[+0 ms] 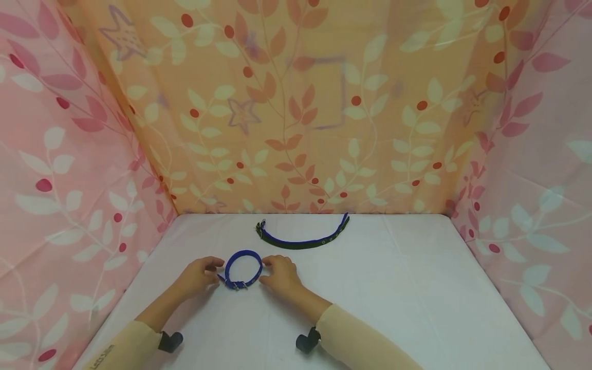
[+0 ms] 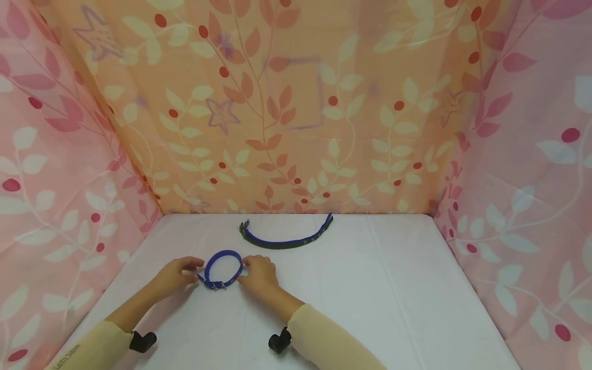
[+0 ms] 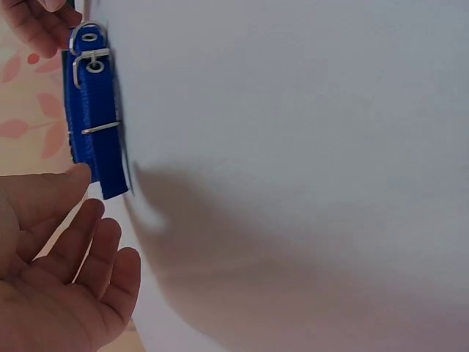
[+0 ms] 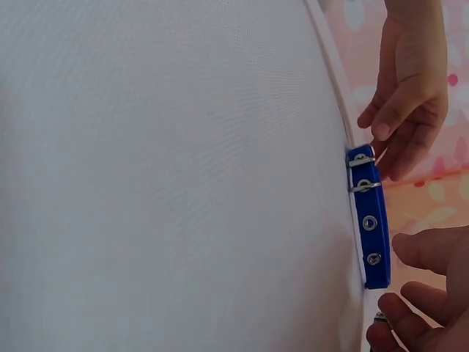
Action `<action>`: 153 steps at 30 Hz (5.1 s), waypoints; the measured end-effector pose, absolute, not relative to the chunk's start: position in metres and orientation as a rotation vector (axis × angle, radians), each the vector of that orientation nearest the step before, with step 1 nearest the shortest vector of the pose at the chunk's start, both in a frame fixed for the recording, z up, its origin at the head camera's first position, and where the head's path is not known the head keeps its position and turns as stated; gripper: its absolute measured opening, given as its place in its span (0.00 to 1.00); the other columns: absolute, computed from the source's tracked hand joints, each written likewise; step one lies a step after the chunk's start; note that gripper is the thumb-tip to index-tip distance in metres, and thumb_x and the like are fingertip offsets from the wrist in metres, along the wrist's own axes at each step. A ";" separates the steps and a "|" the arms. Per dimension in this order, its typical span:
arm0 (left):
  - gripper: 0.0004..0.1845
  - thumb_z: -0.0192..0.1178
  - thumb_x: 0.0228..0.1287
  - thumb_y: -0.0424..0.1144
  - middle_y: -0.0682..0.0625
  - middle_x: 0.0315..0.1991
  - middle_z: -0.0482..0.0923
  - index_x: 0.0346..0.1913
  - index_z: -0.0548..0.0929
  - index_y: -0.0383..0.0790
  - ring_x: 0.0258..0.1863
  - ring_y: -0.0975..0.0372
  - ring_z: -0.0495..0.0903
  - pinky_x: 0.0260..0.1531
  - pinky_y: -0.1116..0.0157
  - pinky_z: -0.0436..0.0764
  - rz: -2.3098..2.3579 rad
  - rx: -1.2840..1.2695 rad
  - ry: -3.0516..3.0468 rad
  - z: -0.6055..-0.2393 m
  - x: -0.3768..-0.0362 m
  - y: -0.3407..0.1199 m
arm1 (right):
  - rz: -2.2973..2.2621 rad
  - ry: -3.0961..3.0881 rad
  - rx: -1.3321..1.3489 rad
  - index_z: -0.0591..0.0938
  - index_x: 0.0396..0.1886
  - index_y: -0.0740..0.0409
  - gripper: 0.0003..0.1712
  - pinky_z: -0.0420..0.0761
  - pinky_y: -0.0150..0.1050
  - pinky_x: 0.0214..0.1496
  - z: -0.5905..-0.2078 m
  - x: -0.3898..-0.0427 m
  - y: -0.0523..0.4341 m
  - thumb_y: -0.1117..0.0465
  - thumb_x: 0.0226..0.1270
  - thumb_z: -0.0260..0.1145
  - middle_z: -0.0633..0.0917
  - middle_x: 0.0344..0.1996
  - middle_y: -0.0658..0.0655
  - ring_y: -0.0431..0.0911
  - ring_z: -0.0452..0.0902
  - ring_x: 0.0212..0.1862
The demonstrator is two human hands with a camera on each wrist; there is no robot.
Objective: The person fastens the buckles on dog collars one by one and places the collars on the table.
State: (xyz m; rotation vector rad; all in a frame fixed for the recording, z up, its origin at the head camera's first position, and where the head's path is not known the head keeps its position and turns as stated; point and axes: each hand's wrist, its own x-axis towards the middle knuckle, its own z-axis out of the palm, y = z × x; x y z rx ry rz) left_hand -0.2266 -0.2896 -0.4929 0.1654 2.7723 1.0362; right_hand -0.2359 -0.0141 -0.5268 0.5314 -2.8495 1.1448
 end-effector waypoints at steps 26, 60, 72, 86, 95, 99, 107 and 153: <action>0.20 0.67 0.70 0.41 0.41 0.57 0.84 0.60 0.82 0.35 0.60 0.46 0.79 0.61 0.46 0.78 1.132 0.267 2.873 -0.460 -0.260 -0.237 | 1.291 -2.721 0.481 0.84 0.58 0.57 0.21 0.77 0.53 0.63 -0.510 -0.242 0.061 0.56 0.68 0.72 0.87 0.50 0.54 0.52 0.79 0.57; 0.30 0.66 0.70 0.43 0.34 0.68 0.73 0.70 0.73 0.33 0.68 0.40 0.70 0.68 0.44 0.70 1.087 0.285 2.743 -0.469 -0.345 -0.219 | 1.178 -2.707 0.240 0.80 0.63 0.63 0.29 0.72 0.59 0.66 -0.511 -0.326 0.209 0.55 0.66 0.74 0.84 0.56 0.64 0.62 0.75 0.61; 0.39 0.71 0.63 0.37 0.35 0.74 0.67 0.75 0.66 0.34 0.72 0.38 0.64 0.73 0.42 0.63 1.123 0.282 2.714 -0.497 -0.365 -0.217 | 1.082 -2.809 0.157 0.75 0.69 0.62 0.39 0.61 0.64 0.72 -0.523 -0.358 0.226 0.53 0.62 0.78 0.77 0.67 0.64 0.64 0.67 0.68; 0.47 0.76 0.55 0.40 0.39 0.73 0.69 0.77 0.65 0.41 0.74 0.36 0.58 0.72 0.35 0.56 0.937 0.209 2.831 -0.506 -0.374 -0.202 | 0.961 -2.884 0.071 0.69 0.75 0.61 0.48 0.56 0.65 0.68 -0.529 -0.370 0.213 0.52 0.58 0.78 0.72 0.73 0.66 0.68 0.62 0.72; 0.46 0.77 0.54 0.41 0.38 0.66 0.76 0.75 0.68 0.38 0.67 0.39 0.65 0.67 0.36 0.61 0.812 0.222 2.900 -0.509 -0.374 -0.198 | 0.949 -2.946 0.109 0.69 0.75 0.58 0.48 0.56 0.64 0.68 -0.533 -0.374 0.214 0.51 0.58 0.79 0.72 0.73 0.64 0.66 0.60 0.72; 0.43 0.77 0.54 0.40 0.38 0.64 0.77 0.73 0.70 0.38 0.67 0.40 0.66 0.67 0.36 0.61 0.808 0.241 2.904 -0.506 -0.375 -0.202 | 0.972 -2.941 0.185 0.71 0.73 0.60 0.43 0.56 0.64 0.70 -0.526 -0.373 0.219 0.54 0.60 0.78 0.74 0.70 0.64 0.65 0.61 0.72; 0.34 0.78 0.54 0.40 0.42 0.58 0.78 0.65 0.78 0.41 0.62 0.45 0.71 0.66 0.41 0.67 0.824 0.232 2.851 -0.500 -0.373 -0.216 | 0.888 -2.930 0.311 0.83 0.59 0.59 0.25 0.65 0.62 0.68 -0.522 -0.372 0.232 0.59 0.62 0.75 0.84 0.55 0.62 0.60 0.74 0.62; 0.16 0.63 0.74 0.44 0.52 0.47 0.88 0.61 0.85 0.48 0.47 0.58 0.82 0.50 0.61 0.82 1.457 0.522 2.980 -0.388 -0.219 -0.232 | 1.737 -2.198 0.360 0.82 0.53 0.62 0.16 0.81 0.25 0.51 -0.419 -0.221 0.247 0.59 0.72 0.70 0.82 0.47 0.48 0.39 0.80 0.47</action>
